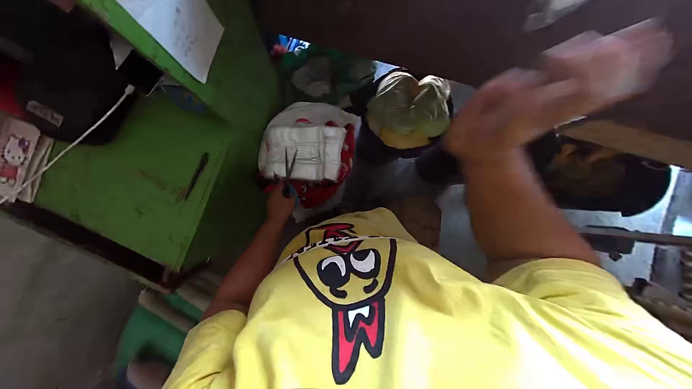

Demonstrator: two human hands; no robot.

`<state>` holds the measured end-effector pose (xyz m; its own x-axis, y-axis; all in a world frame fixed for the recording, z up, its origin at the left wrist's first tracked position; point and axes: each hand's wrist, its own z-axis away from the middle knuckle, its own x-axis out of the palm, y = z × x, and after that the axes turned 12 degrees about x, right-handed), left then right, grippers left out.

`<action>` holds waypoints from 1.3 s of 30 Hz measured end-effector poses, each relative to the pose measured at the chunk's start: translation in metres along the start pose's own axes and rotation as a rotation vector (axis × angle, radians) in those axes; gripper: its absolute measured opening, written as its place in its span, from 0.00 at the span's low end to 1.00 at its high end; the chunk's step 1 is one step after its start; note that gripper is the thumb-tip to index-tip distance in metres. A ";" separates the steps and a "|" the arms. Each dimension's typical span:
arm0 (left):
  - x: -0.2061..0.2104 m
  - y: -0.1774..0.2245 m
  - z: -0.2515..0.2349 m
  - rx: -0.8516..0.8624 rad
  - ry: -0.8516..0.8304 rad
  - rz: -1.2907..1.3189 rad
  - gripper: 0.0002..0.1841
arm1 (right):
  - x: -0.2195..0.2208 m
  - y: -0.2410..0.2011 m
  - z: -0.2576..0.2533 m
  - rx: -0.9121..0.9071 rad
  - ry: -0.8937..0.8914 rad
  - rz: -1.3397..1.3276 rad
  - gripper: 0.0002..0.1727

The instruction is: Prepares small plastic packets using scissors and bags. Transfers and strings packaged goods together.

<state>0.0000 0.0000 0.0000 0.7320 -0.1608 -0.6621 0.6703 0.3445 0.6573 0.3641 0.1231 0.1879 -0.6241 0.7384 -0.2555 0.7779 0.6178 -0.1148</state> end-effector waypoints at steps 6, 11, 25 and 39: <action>-0.011 0.007 0.023 -0.114 -0.024 -0.270 0.33 | 0.134 -0.072 0.142 0.350 -1.251 -0.377 0.24; -0.029 0.025 0.030 -0.302 -0.064 -0.353 0.31 | 0.192 -0.108 0.167 0.465 -1.647 -0.193 0.70; 0.002 0.022 -0.024 -0.093 0.148 -0.170 0.31 | 0.210 -0.117 0.181 0.483 -1.827 0.019 0.90; -0.002 0.012 -0.032 -0.005 0.202 -0.079 0.29 | 0.212 -0.121 0.177 0.495 -1.850 0.059 0.90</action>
<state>0.0030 0.0337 -0.0021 0.6376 0.0014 -0.7704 0.7233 0.3430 0.5993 0.1508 0.1571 -0.0225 -0.0145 -0.6208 -0.7838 0.9487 0.2391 -0.2070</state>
